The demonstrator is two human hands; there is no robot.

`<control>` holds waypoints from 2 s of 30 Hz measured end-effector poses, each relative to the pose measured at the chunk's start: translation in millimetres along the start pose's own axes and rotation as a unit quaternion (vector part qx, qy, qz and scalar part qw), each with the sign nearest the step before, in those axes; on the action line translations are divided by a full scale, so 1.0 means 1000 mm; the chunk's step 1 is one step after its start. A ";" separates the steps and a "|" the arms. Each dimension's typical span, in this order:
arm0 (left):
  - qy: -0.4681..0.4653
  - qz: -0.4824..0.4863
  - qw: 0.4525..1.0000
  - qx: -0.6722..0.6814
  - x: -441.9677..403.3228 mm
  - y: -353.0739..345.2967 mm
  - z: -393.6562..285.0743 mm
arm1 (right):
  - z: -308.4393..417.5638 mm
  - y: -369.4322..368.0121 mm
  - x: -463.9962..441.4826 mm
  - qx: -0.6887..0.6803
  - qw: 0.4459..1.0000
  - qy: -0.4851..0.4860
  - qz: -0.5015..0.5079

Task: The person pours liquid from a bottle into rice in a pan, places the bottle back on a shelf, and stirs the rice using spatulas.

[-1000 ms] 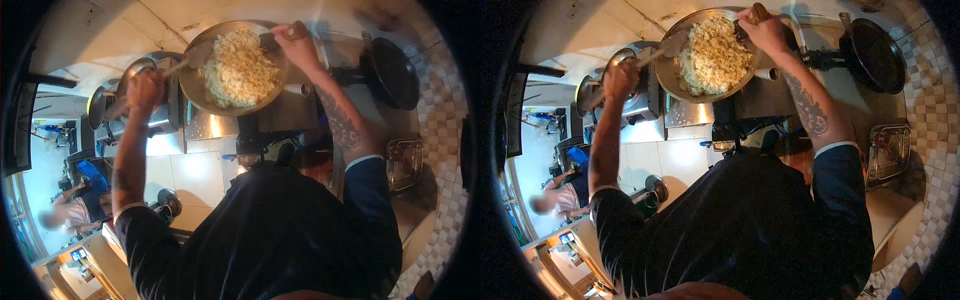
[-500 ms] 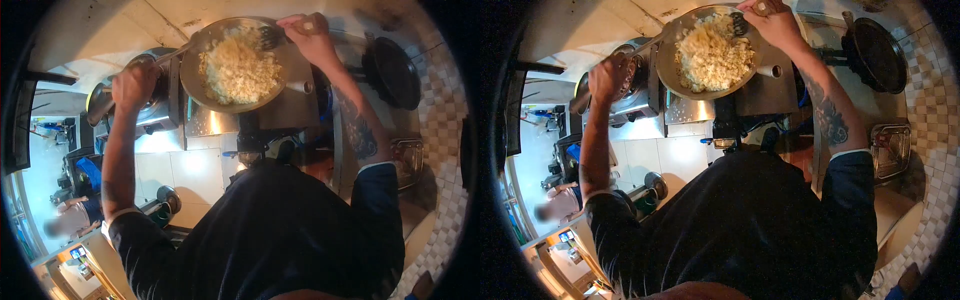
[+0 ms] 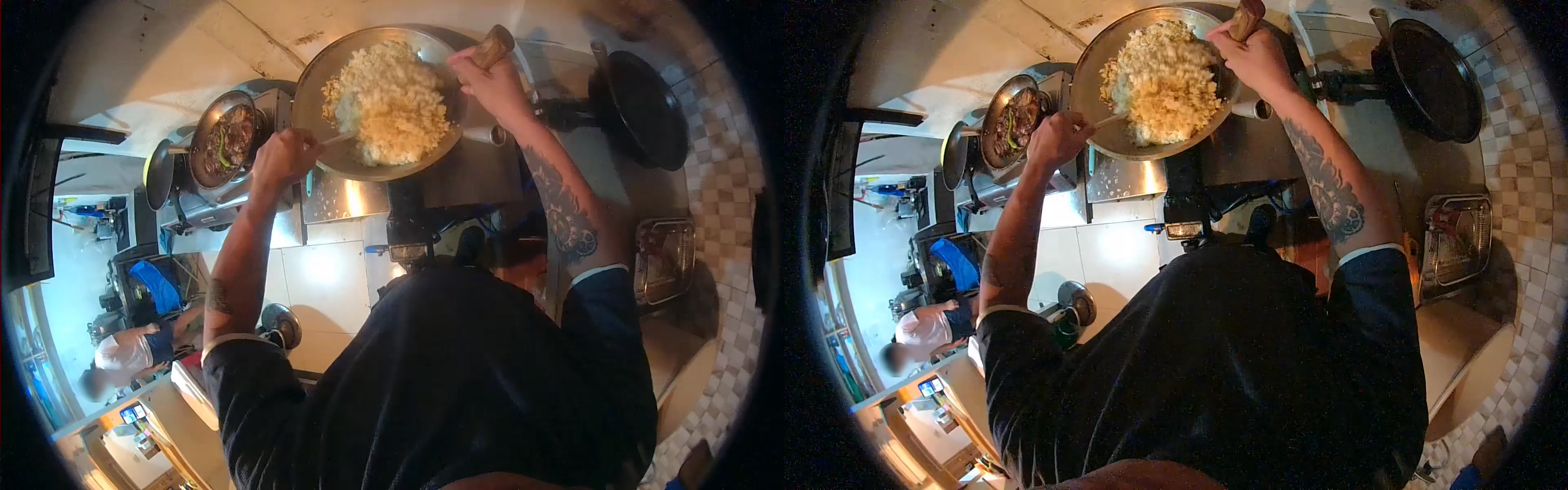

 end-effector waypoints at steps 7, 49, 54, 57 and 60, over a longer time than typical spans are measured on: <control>0.022 -0.033 0.999 -0.021 0.017 0.037 -0.002 | 0.023 0.001 -0.007 -0.010 1.000 -0.003 0.025; -0.178 0.041 0.974 0.131 -0.014 -0.005 0.031 | 0.063 -0.006 -0.025 0.532 0.814 0.209 0.101; -0.024 0.181 0.940 0.287 0.003 0.040 0.049 | 0.070 -0.011 -0.025 0.559 0.796 0.198 0.124; -0.037 0.156 0.934 0.320 0.012 0.066 0.054 | 0.063 -0.005 -0.032 0.563 0.782 0.229 0.137; -0.006 0.076 0.956 0.282 0.019 0.057 0.070 | 0.047 0.002 -0.037 0.544 0.780 0.298 0.081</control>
Point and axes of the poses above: each hand's wrist, its own x-axis away from the middle knuckle, its own y-axis out of the back of the hand, z = x × y, the point moved 5 cm from there along -x, towards the middle knuckle, and after that the axes turned 11 degrees about -x, right-handed, at the moved point
